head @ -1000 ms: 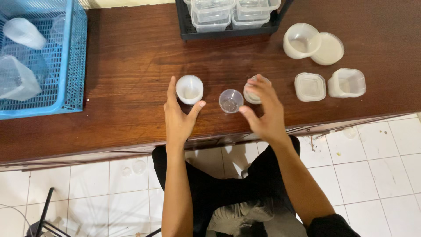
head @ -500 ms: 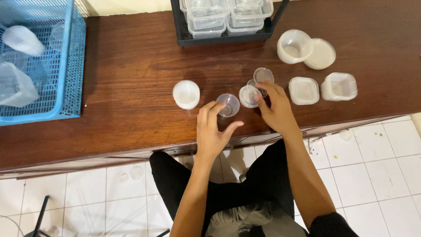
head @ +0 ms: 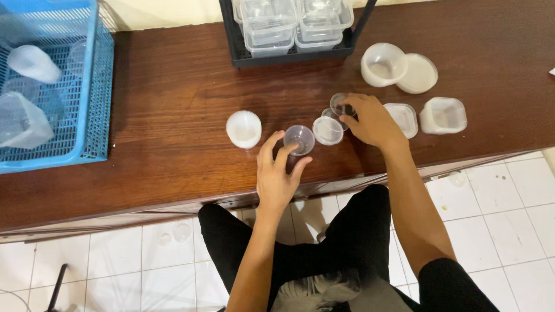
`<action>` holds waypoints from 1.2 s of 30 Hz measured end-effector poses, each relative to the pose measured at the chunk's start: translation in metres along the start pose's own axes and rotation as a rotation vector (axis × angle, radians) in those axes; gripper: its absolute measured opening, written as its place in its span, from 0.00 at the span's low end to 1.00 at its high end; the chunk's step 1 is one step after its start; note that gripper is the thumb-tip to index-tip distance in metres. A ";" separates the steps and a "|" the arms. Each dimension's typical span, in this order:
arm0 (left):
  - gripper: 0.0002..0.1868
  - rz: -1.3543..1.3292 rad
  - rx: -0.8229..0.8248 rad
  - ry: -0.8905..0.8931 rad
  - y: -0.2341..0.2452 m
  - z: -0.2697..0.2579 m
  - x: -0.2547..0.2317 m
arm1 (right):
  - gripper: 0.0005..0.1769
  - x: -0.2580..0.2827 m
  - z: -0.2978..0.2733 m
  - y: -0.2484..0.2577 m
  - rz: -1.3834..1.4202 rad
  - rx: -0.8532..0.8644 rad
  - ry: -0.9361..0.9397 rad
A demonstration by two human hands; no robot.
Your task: The person sits on the floor and organizes clear plastic containers and lids on a wooden table. They open and close containers, match lids to bases, and place them on a black metal rack.
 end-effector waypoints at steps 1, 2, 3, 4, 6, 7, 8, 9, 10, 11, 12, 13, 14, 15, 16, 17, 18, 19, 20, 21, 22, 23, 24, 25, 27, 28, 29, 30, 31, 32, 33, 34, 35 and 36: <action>0.22 -0.022 0.016 0.033 -0.001 0.000 0.003 | 0.18 -0.001 0.000 0.000 -0.017 0.013 -0.043; 0.21 -0.045 0.033 0.067 -0.003 0.000 0.006 | 0.17 -0.002 0.001 -0.001 -0.034 0.026 -0.086; 0.21 -0.068 0.054 0.099 -0.005 -0.001 0.008 | 0.15 -0.003 0.001 -0.001 -0.050 0.038 -0.134; 0.20 -0.057 0.053 0.090 -0.004 -0.001 0.008 | 0.14 0.002 0.002 0.000 -0.055 0.016 -0.105; 0.18 -0.038 0.050 0.068 -0.005 -0.002 0.007 | 0.11 0.009 0.003 0.004 -0.069 -0.033 -0.048; 0.18 -0.042 0.053 0.076 -0.006 -0.001 0.008 | 0.10 0.009 0.004 0.004 -0.088 -0.053 -0.055; 0.17 -0.045 0.055 0.083 -0.007 -0.001 0.008 | 0.09 0.009 0.004 0.004 -0.106 -0.074 -0.062; 0.17 -0.049 0.059 0.092 -0.007 -0.001 0.008 | 0.08 0.009 0.004 0.003 -0.125 -0.094 -0.069; 0.17 -0.050 0.059 0.094 -0.007 -0.002 0.008 | 0.08 0.008 0.005 0.004 -0.144 -0.118 -0.067; 0.17 -0.050 0.057 0.096 -0.007 -0.002 0.009 | 0.07 0.008 0.007 0.004 -0.162 -0.143 -0.062; 0.17 -0.049 0.055 0.098 -0.007 -0.001 0.009 | 0.08 0.008 0.009 0.005 -0.179 -0.167 -0.058; 0.17 -0.050 0.060 0.095 -0.007 -0.002 0.009 | 0.07 0.010 0.010 0.009 -0.190 -0.224 -0.037; 0.17 -0.050 0.064 0.091 -0.007 -0.002 0.009 | 0.06 0.012 0.012 0.014 -0.201 -0.282 -0.016; 0.18 -0.051 0.068 0.087 -0.007 -0.001 0.009 | 0.06 0.016 0.012 0.020 -0.212 -0.340 0.005; 0.17 -0.051 0.072 0.093 -0.008 -0.002 0.010 | 0.05 0.021 0.013 0.025 -0.202 -0.387 0.039; 0.17 -0.051 0.077 0.099 -0.008 -0.002 0.010 | 0.05 0.027 0.012 0.030 -0.192 -0.434 0.073; 0.17 -0.051 0.081 0.104 -0.009 -0.002 0.011 | 0.05 0.034 0.012 0.036 -0.183 -0.481 0.107; 0.17 -0.058 0.085 0.107 -0.009 -0.001 0.011 | 0.04 0.039 0.012 0.041 -0.041 -0.488 0.099; 0.17 -0.065 0.088 0.110 -0.010 -0.001 0.011 | 0.04 0.044 0.009 0.044 0.100 -0.492 0.091; 0.17 -0.071 0.096 0.116 -0.010 -0.002 0.011 | 0.05 0.051 0.003 0.045 0.240 -0.493 0.078; 0.18 -0.070 0.091 0.112 -0.010 -0.002 0.011 | 0.06 0.052 0.001 0.038 0.356 -0.427 -0.015; 0.18 -0.069 0.087 0.106 -0.010 -0.001 0.010 | 0.07 0.053 -0.003 0.030 0.470 -0.359 -0.108; 0.18 -0.069 0.083 0.100 -0.010 -0.001 0.010 | 0.08 0.055 -0.005 0.021 0.583 -0.289 -0.201; 0.20 -0.068 0.095 0.120 -0.010 -0.001 0.011 | 0.08 0.061 -0.007 0.014 0.560 -0.245 -0.211; 0.23 -0.066 0.118 0.161 -0.011 -0.001 0.014 | 0.08 0.072 -0.011 -0.001 0.514 -0.157 -0.229; 0.26 -0.073 0.109 0.151 -0.010 -0.001 0.012 | 0.08 0.076 -0.011 -0.003 0.485 -0.167 -0.206; 0.29 -0.079 0.101 0.142 -0.009 0.000 0.010 | 0.08 0.080 -0.011 -0.005 0.456 -0.175 -0.183; 0.31 -0.084 0.092 0.134 -0.007 0.001 0.009 | 0.08 0.084 -0.012 -0.007 0.428 -0.183 -0.160; 0.33 -0.087 0.087 0.127 -0.006 0.002 0.007 | 0.07 0.087 -0.012 -0.006 0.381 -0.208 -0.119; 0.34 -0.090 0.081 0.120 -0.005 0.003 0.006 | 0.07 0.091 -0.012 -0.006 0.333 -0.232 -0.078; 0.35 -0.094 0.078 0.115 -0.004 0.003 0.004 | 0.07 0.094 -0.012 -0.005 0.284 -0.255 -0.039; 0.35 -0.092 0.086 0.110 -0.004 0.004 0.003 | 0.06 0.098 -0.012 -0.005 0.256 -0.269 0.003; 0.34 -0.091 0.093 0.104 -0.004 0.004 0.002 | 0.06 0.102 -0.011 -0.006 0.226 -0.284 0.045; 0.33 -0.091 0.101 0.098 -0.005 0.004 0.002 | 0.05 0.105 -0.011 -0.007 0.197 -0.299 0.086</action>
Point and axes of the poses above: each hand's wrist, its own z-axis towards the middle knuckle, its own y-axis out of the back of the hand, x = y × z, the point moved 8 cm from there along z, towards the middle knuckle, and after that the axes turned 12 degrees about -x, right-handed, at the moved point
